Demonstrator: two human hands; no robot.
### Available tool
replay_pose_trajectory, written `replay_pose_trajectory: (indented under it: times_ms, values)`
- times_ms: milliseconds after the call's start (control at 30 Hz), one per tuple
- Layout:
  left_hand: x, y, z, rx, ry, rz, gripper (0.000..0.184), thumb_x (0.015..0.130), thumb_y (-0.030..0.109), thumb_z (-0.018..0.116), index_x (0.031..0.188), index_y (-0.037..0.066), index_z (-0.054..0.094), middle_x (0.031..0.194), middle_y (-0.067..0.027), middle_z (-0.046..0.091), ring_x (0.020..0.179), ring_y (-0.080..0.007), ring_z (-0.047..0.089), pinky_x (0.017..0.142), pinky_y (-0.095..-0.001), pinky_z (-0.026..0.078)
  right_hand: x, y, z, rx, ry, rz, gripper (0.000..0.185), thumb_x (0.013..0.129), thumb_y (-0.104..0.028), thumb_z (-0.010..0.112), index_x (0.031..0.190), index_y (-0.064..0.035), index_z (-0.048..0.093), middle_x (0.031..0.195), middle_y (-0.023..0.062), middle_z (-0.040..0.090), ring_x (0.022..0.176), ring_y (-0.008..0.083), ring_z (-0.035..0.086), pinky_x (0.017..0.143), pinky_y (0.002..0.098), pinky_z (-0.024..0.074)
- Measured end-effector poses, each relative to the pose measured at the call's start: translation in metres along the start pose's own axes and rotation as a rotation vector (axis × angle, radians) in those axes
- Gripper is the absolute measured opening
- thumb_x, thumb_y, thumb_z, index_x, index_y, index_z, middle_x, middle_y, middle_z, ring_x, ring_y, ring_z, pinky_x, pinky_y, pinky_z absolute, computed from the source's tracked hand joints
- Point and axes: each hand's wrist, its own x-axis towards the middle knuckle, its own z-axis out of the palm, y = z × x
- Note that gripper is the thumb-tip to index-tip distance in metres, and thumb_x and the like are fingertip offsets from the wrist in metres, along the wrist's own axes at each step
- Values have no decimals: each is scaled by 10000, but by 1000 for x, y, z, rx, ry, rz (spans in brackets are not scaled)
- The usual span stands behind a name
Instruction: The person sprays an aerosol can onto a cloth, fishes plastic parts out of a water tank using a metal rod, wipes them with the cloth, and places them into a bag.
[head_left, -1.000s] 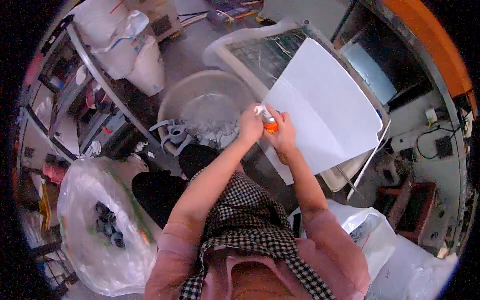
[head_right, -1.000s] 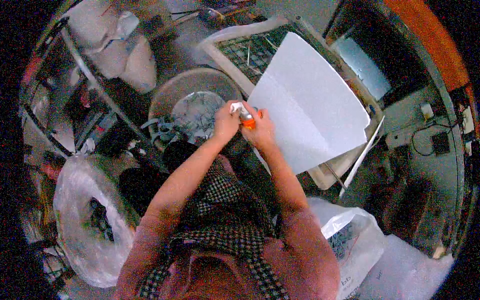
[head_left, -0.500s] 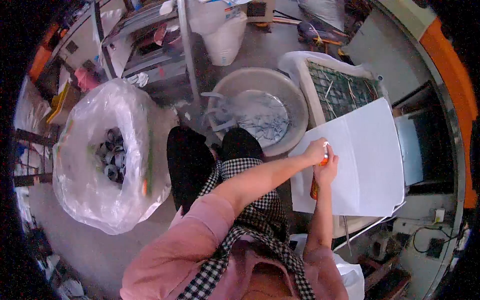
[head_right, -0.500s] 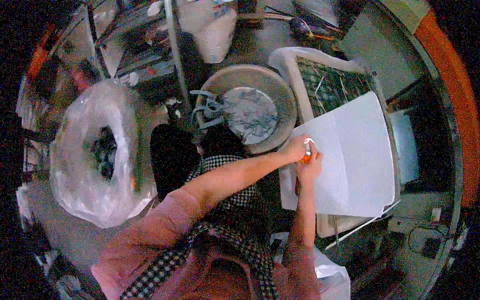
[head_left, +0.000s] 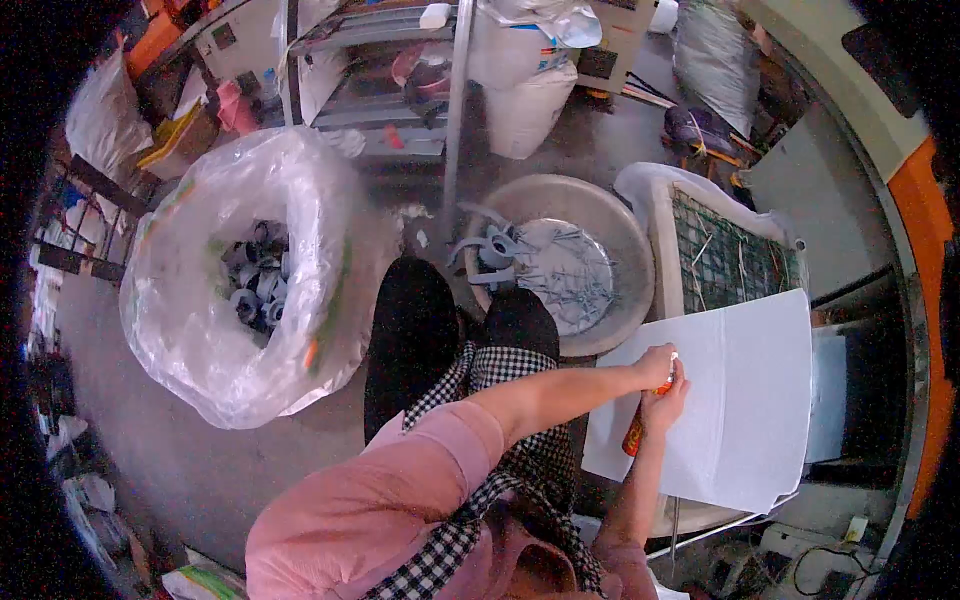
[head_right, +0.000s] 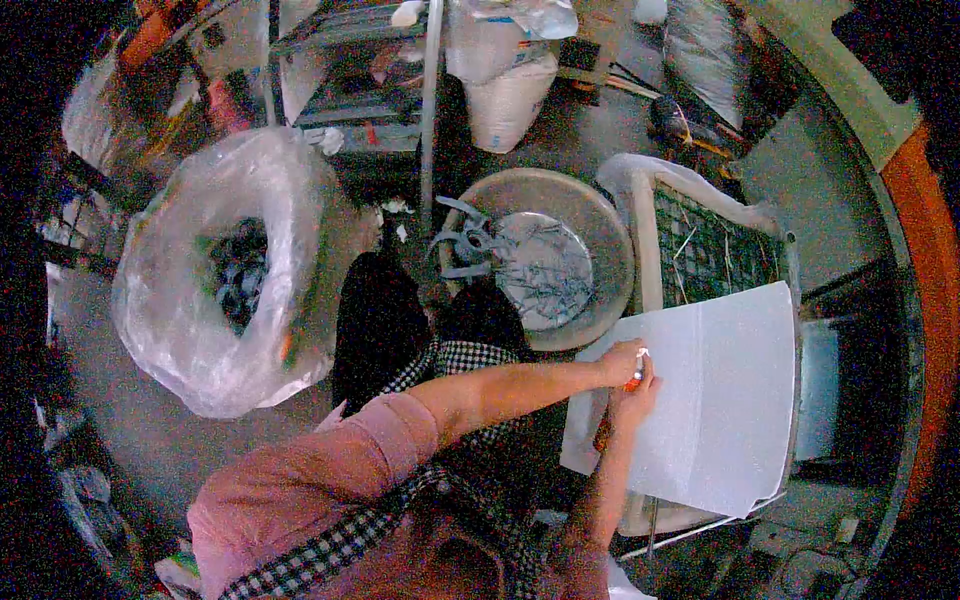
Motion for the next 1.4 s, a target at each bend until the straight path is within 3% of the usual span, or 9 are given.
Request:
replay_pose_trajectory:
  times_ms: [400,700,800,900,1033,1133,1267,1333,1400]
  values:
    - [-5,14,-14,10,-31,-59,155,751,47,554,903,25,539,853,-211,628,819,-376,619,683,-436,495,-2,2,4,-38,39,-78,705,647,-281,729,1275,-159,432,933,146,502,804,339,538,679,414,448]
    - [1,-3,-1,34,-2,-46,220,720,87,600,915,3,547,919,-228,611,863,-388,601,727,-434,485,-3,-4,2,-28,31,-66,692,644,-205,723,1269,-155,430,940,139,499,809,329,536,681,415,445]
    - [2,-4,0,40,-8,-50,213,720,106,599,897,2,544,895,-222,601,860,-393,590,734,-443,472,-3,-7,1,-6,-10,-2,707,639,-105,705,1278,-194,416,999,141,502,872,347,556,729,421,465]
    - [4,-5,-2,92,-30,12,204,721,112,595,880,-5,544,866,-230,601,853,-402,587,723,-449,471,-2,-7,2,-25,-6,19,701,642,-111,708,1274,-192,418,998,141,504,881,345,552,740,420,461]
    - [8,-17,3,84,-8,96,216,712,119,605,876,-10,550,857,-236,608,859,-408,588,728,-458,472,-2,-10,-1,6,26,-42,700,635,-232,738,1267,-192,440,962,138,508,837,340,549,699,415,454]
    - [7,-14,3,103,51,23,176,723,140,584,834,11,542,846,-184,583,827,-376,572,739,-445,458,-2,-14,-3,47,13,-19,711,620,-251,753,1261,-200,449,971,143,511,841,348,548,701,422,457]
    - [9,-15,2,130,42,41,163,739,139,572,846,18,548,847,-185,587,834,-375,574,750,-446,458,0,-6,1,50,6,-15,722,603,-276,769,1251,-195,461,962,144,516,841,351,546,700,430,458]
    - [8,-10,-3,114,-5,-89,155,744,127,563,856,20,553,850,-185,591,846,-371,577,762,-446,459,2,-4,4,45,10,-16,721,601,-284,771,1247,-196,465,952,143,519,835,349,543,695,428,455]
    - [5,-8,-8,125,-3,-19,175,738,132,576,860,9,552,867,-203,596,853,-382,582,744,-444,466,3,1,8,38,13,-18,721,598,-291,774,1244,-197,469,942,143,521,829,346,540,690,426,453]
